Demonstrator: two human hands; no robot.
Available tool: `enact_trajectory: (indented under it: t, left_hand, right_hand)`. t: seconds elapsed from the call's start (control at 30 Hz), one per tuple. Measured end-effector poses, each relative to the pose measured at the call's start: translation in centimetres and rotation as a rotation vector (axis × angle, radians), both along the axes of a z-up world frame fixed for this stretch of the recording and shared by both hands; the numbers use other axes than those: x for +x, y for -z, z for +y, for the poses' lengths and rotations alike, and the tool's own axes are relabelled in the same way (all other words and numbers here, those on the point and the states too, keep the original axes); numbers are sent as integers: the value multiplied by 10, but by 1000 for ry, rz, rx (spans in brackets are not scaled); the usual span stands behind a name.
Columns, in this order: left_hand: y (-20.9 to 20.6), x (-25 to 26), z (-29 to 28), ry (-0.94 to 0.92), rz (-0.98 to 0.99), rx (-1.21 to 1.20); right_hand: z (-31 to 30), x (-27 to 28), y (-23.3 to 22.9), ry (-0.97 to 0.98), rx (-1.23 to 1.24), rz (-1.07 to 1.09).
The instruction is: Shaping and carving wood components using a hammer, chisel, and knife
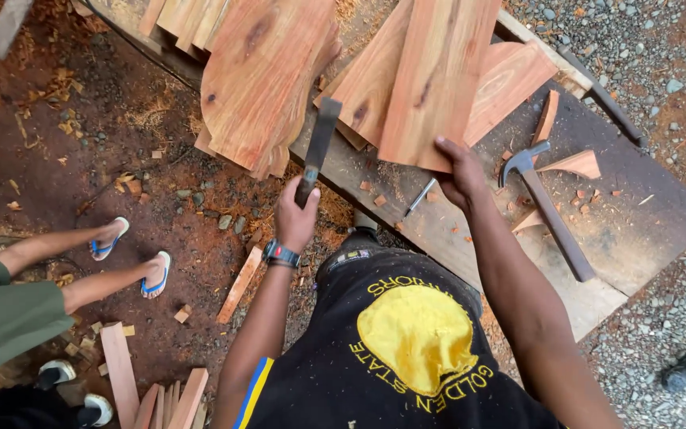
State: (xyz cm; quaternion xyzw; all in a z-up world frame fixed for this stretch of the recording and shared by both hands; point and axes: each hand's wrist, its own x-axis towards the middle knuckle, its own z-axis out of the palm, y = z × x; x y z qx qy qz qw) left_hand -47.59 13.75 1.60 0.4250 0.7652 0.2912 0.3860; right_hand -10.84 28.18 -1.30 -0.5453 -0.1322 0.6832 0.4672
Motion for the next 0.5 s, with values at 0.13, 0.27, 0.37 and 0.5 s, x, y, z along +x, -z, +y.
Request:
enact_trajectory:
  t: [0.13,0.27,0.37,0.5]
  left_hand:
    - [-4,-1,51,61,58,98]
    - [42,4,95,121,123,135]
    - [56,9,125,208,218,230]
    - [52,64,152,349,144,298]
  right_hand:
    - [-50,30,-18,77,85,-65]
    - [-131,58,-54,127,59,-203]
    - [-183,91,-57,206,58,-319]
    - [-251,120,-77,392,37,-515]
